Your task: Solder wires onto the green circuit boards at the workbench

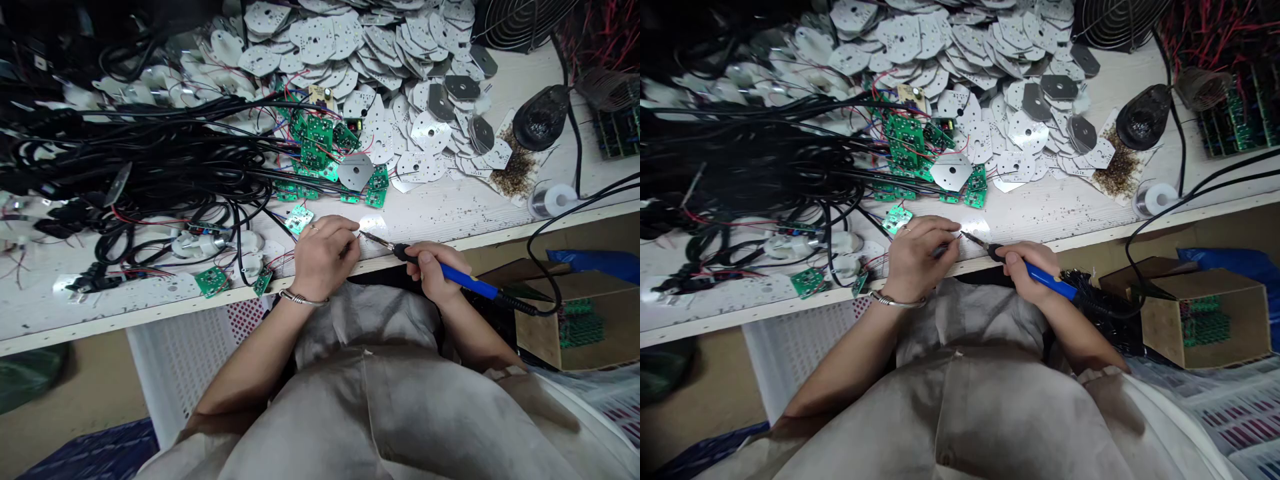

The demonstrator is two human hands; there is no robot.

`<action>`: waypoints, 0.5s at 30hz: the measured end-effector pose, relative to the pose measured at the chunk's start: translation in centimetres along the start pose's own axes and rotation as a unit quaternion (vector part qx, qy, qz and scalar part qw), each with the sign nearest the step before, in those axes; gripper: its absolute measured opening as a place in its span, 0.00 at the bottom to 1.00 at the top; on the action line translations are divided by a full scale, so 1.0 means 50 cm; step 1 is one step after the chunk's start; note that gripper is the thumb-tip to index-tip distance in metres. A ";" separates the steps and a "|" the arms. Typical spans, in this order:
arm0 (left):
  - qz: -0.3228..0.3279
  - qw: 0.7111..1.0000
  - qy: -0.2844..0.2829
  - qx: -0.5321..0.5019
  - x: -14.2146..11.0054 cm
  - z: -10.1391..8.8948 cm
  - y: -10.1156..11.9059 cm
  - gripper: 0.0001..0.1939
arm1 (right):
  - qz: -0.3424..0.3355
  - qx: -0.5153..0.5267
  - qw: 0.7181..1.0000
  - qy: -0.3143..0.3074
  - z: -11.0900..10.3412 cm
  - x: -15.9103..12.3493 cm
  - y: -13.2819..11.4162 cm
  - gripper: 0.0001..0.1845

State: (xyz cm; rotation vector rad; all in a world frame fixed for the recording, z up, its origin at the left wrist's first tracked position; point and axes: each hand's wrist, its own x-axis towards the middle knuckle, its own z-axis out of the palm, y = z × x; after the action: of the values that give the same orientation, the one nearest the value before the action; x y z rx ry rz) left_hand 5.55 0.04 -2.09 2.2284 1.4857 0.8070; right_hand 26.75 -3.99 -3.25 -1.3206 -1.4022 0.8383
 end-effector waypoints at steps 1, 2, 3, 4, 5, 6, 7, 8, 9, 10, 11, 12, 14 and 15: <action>0.002 1.000 0.002 0.003 0.000 0.001 0.000 0.07 | -0.018 0.009 1.000 -0.004 0.000 0.002 -0.002 0.14; 0.004 1.000 0.005 0.005 0.000 0.001 0.001 0.07 | -0.033 0.020 0.999 -0.004 0.000 0.004 -0.004 0.12; 0.005 1.000 0.006 0.009 0.001 0.001 0.001 0.08 | -0.042 0.031 0.999 -0.001 0.001 0.006 -0.006 0.11; 0.004 1.000 0.007 0.013 0.001 0.001 0.002 0.08 | -0.045 0.040 0.998 0.006 0.002 0.008 -0.008 0.11; 0.002 1.000 0.007 0.017 0.002 0.001 0.002 0.08 | -0.043 0.047 0.998 0.015 0.003 0.009 -0.010 0.11; 0.000 1.000 0.007 0.019 0.002 0.001 0.003 0.08 | -0.039 0.052 0.998 0.024 0.004 0.010 -0.011 0.11; -0.001 1.000 0.007 0.020 0.002 0.001 0.003 0.08 | -0.035 0.054 0.998 0.029 0.004 0.011 -0.012 0.12; -0.002 1.000 0.007 0.021 0.002 0.001 0.003 0.08 | -0.032 0.052 0.998 0.028 0.005 0.011 -0.014 0.13; -0.002 1.000 0.005 0.021 0.002 0.001 0.003 0.08 | -0.031 0.047 0.998 0.025 0.005 0.012 -0.015 0.13; -0.002 1.000 0.003 0.022 0.002 0.001 0.003 0.07 | -0.031 0.038 0.999 0.020 0.006 0.013 -0.016 0.14; -0.004 1.000 0.000 0.023 0.001 0.001 0.002 0.08 | -0.030 0.028 0.999 0.016 0.006 0.013 -0.016 0.14; -0.005 1.000 -0.001 0.024 0.001 0.002 0.002 0.08 | -0.026 0.020 0.999 0.016 0.007 0.013 -0.016 0.15; -0.005 1.000 -0.002 0.025 0.000 0.003 0.001 0.08 | -0.011 0.015 0.999 0.029 0.007 0.009 -0.013 0.15; -0.005 1.000 -0.001 0.025 0.000 0.003 0.001 0.08 | -0.004 0.020 0.999 0.042 0.007 0.006 -0.009 0.16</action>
State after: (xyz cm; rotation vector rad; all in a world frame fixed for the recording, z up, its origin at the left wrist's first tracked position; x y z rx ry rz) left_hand 5.69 0.04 -2.20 2.2555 1.5302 0.7733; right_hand 26.33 -3.73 -2.86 -1.3049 -1.3182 0.7934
